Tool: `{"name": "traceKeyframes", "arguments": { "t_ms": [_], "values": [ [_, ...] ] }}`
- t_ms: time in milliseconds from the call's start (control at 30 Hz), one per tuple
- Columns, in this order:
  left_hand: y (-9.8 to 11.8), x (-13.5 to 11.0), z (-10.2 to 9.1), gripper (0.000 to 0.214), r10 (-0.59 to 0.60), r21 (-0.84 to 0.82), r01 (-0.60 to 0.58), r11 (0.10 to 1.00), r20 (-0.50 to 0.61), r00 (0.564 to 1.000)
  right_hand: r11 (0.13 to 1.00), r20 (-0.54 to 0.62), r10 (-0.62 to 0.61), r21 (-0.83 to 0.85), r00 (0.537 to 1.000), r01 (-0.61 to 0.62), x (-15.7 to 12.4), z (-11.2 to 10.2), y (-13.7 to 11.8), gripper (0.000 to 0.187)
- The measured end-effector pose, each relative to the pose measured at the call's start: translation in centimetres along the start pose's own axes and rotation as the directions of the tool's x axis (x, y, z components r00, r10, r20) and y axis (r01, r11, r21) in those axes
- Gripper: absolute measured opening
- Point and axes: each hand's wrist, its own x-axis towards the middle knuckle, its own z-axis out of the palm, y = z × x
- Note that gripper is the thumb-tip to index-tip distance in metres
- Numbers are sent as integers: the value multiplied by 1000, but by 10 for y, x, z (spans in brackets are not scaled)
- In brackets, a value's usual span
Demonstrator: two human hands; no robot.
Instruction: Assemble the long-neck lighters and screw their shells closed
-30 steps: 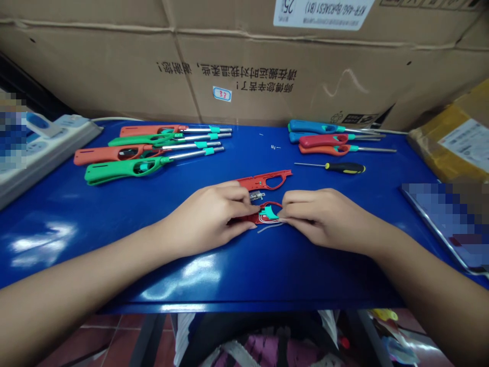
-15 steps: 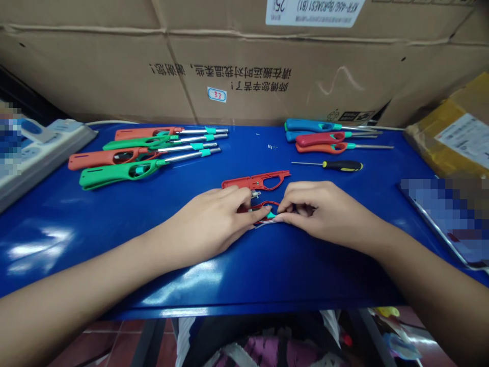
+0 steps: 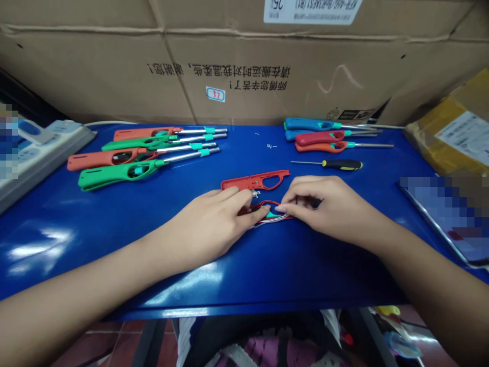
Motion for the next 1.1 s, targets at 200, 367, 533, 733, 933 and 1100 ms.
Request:
{"name": "traceKeyframes", "arguments": {
  "t_ms": [200,367,533,733,933,1100],
  "values": [
    [-2,-2,0,38,-62,-194,57,979,-22,998,995,110,52,-92,993,-42,-4,-12,4,10],
    [-2,-1,-1,41,-115,-344,96,934,-36,993,969,195,85,-244,977,-36,-7,-12,4,13],
    [-2,0,-4,45,-145,-343,107,933,-85,986,959,192,74,-282,979,-17,-7,-11,1,14],
    [0,0,-3,42,-192,-426,136,894,-90,977,956,210,78,-295,975,-13,-7,-11,-2,16],
    [1,1,6,35,-246,-521,179,835,-62,967,954,232,-4,-292,973,74,-8,-7,-7,14],
    [3,1,7,26,-262,-551,178,816,-77,962,958,217,-24,-273,976,84,-9,-3,-7,24]
  ]
}}
